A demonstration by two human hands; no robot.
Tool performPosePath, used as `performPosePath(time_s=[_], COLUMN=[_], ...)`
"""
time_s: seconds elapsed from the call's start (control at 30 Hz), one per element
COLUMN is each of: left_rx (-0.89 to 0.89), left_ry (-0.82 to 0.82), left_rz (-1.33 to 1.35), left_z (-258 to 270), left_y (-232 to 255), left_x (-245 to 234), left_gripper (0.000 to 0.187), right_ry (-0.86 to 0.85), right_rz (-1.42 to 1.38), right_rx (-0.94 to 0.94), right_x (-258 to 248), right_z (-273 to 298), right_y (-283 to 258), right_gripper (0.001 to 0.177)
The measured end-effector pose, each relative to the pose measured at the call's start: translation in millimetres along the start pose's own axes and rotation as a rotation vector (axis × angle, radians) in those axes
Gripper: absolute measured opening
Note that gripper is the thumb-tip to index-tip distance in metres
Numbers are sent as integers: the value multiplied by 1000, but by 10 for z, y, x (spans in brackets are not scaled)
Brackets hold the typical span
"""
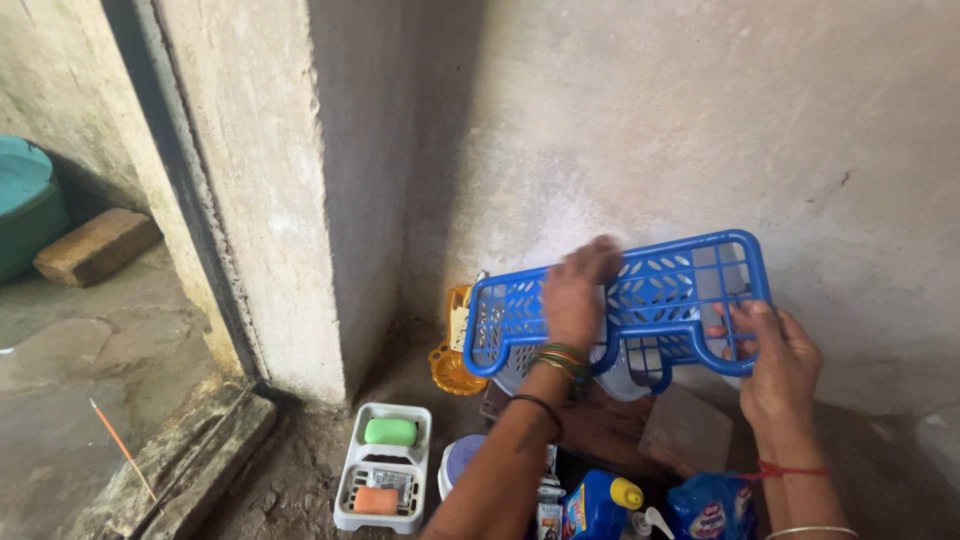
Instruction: The person removes items from a blue plastic wall-mounted rack, including a soap dispenser, a plastic container, a blue detergent bottle, and a blue packet. They then wipe the rack with a cloth.
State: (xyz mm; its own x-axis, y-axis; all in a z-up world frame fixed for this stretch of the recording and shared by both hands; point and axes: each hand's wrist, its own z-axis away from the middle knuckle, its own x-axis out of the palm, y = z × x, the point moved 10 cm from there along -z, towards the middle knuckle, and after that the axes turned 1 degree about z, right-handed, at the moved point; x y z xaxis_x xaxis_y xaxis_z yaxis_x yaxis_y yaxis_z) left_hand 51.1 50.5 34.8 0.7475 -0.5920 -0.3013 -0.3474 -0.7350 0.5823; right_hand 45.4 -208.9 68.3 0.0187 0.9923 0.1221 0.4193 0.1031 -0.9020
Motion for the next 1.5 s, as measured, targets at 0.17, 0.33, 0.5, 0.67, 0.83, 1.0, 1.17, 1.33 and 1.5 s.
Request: performPosePath(time_s=[0.17, 0.33, 0.5, 0.67, 0.83, 1.0, 1.17, 1.33, 1.5], left_rx=[-6, 27, 13, 52, 257, -96, 257, 141, -45], left_ry=[-18, -205, -272, -258, -66, -113, 6, -6, 143], left_rz=[-50, -65, -78, -52, 108, 186, 66, 82, -77], left_z=[190, 422, 387, 343, 359, 216, 305, 281, 184], left_y=[-67, 249, 167, 68, -75, -695, 122, -251, -917], left_x=[87, 209, 198, 223, 5, 140, 439, 363, -37], left_gripper=[52, 77, 90, 88, 70, 39, 75, 67, 48], right_ry=[0, 158, 87, -625, -916, -714, -619, -598, -574], right_rz=[134, 955, 1741, 1760, 1994, 1999, 2061, 2105, 2056], right_rx=[34, -219, -754, -811, -640, -766, -875, -825, -912], right_x=[-75, -197, 555, 1290, 1324, 1412, 1418, 1277, 1414], right_z=[-214, -368, -121, -41, -178, -206, -250, -266, -171], right_y=[29, -109, -160, 142, 360, 358, 385, 434, 430], right_gripper=[23, 33, 59, 73, 88, 68, 61, 62, 62])
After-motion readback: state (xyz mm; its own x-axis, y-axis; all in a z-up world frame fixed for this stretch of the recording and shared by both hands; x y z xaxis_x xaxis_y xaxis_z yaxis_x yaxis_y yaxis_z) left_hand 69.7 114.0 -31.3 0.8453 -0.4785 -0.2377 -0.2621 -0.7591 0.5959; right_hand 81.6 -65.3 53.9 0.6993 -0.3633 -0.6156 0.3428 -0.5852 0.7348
